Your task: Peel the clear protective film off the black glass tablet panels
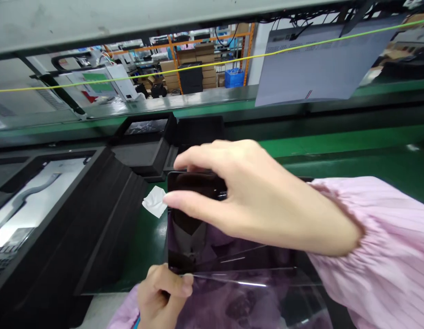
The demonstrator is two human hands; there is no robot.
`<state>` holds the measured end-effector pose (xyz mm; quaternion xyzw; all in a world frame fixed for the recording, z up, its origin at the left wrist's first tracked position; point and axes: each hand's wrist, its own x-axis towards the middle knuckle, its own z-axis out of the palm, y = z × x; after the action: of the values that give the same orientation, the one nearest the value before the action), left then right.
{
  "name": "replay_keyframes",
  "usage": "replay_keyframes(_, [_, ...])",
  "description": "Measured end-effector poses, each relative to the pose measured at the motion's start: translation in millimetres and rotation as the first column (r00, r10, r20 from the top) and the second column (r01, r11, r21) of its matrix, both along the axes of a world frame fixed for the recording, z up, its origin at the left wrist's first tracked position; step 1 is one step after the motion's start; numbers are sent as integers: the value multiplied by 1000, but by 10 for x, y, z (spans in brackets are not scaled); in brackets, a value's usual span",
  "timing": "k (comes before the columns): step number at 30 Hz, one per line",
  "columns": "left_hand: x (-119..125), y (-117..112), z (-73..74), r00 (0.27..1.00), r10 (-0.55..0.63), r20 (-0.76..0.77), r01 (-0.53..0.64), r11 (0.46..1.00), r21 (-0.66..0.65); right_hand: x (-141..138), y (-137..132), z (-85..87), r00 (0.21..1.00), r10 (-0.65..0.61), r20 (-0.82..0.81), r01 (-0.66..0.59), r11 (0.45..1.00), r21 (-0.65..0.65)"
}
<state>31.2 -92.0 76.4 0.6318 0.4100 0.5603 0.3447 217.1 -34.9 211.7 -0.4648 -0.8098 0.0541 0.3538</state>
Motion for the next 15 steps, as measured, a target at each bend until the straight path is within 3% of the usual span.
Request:
replay_keyframes(3, [-28,-4,-58,1000,-22,-23,22,1000,21,-105,59,28,999,15,-45,-23,983,-182])
replay_keyframes(7, [-48,-12,-88,997,-40,-59,42,999,34,-200,66,12,996,-12,-94,-10,971,-238])
replay_keyframes(15, [-47,-5,55,995,-34,-94,32,999,-22,-141,155,26,983,-63,-170,-2,934,-358])
